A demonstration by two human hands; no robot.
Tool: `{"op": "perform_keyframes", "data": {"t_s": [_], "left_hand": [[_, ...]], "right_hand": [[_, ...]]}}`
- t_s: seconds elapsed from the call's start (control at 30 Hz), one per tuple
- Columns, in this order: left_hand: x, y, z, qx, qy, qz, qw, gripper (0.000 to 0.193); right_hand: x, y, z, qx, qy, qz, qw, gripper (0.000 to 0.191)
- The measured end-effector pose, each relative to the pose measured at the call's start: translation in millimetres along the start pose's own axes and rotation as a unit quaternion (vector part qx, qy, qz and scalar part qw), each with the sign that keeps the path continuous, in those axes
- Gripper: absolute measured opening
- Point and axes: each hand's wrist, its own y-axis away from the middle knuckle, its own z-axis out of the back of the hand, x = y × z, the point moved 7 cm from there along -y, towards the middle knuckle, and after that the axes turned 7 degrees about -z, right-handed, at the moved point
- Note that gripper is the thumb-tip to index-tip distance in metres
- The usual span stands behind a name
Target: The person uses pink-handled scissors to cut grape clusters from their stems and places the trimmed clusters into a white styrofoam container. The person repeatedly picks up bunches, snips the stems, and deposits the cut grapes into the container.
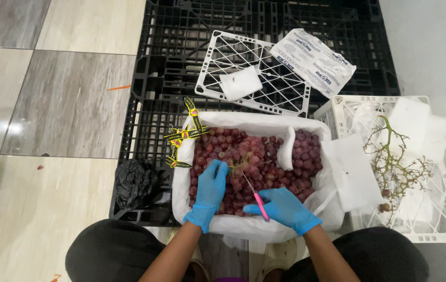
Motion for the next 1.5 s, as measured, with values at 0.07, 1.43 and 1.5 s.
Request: {"op": "perform_keyframes", "data": {"t_s": [0.07,1.43,1.5], "left_hand": [[-6,0,0,-0.007,-0.021,-0.032,0.999,0.021],[-33,-32,4,0.033,0.041,-0.115,0.992,0.021],[-35,-34,1,0.059,0.06,-0.121,0.989,0.021]], "right_hand": [[2,-2,2,-0.037,0.032,0.006,0.999,0.06],[-1,-42,-1,-0.216,0.213,0.077,0.95,0.059],[4,-42,1,-0.213,0.201,0.09,0.952,0.058]]}}
